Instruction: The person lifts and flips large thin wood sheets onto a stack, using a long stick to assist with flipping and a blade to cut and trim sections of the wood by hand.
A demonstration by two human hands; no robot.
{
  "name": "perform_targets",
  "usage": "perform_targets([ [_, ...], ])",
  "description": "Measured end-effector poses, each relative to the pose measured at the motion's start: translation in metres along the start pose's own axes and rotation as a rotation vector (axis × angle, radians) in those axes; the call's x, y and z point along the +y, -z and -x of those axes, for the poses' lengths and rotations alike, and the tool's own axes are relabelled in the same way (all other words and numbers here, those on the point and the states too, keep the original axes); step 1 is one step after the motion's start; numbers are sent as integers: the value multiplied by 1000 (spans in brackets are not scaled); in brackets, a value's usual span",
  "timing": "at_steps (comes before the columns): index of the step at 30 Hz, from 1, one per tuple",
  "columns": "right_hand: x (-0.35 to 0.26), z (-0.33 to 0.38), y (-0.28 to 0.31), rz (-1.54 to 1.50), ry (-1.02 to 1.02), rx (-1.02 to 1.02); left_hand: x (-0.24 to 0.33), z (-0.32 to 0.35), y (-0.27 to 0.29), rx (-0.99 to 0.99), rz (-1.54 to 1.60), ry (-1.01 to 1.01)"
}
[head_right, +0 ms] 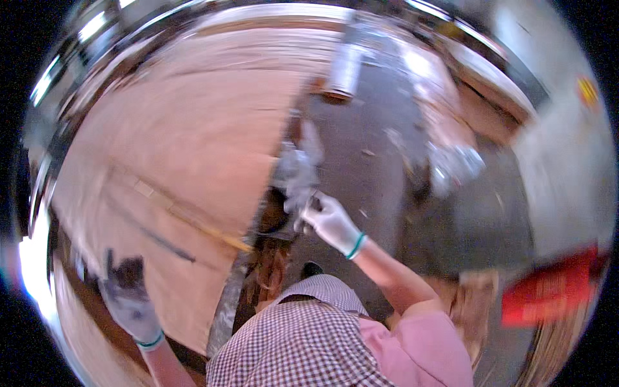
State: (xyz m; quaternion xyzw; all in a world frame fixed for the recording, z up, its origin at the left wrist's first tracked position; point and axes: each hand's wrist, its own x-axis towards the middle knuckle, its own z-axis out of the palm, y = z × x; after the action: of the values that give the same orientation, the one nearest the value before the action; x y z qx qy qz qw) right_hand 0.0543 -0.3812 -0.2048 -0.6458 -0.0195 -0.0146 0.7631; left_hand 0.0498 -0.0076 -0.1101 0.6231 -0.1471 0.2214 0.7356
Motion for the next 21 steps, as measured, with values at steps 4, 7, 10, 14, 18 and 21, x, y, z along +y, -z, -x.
perform_targets([
  [4, 114, 194, 10, -134, -547, 517, -102, 70, -13, -472, 172, 635],
  [7, 189, 355, -23, -80, -658, 902, -122, 148, -72, -943, -48, 747],
  [10, 224, 494, -80, -108, -755, 1222, -105, 238, -96, -1447, -113, 757],
  [14, 224, 607, -161, -143, -725, 1741, -97, 294, -83, -2187, -419, 189],
  [18, 233, 696, -195, -322, -654, 2031, -102, 353, -80, -2422, -627, -186],
  [21, 256, 747, -195, -400, -647, 2208, -95, 387, -77, -2411, -658, -40],
])
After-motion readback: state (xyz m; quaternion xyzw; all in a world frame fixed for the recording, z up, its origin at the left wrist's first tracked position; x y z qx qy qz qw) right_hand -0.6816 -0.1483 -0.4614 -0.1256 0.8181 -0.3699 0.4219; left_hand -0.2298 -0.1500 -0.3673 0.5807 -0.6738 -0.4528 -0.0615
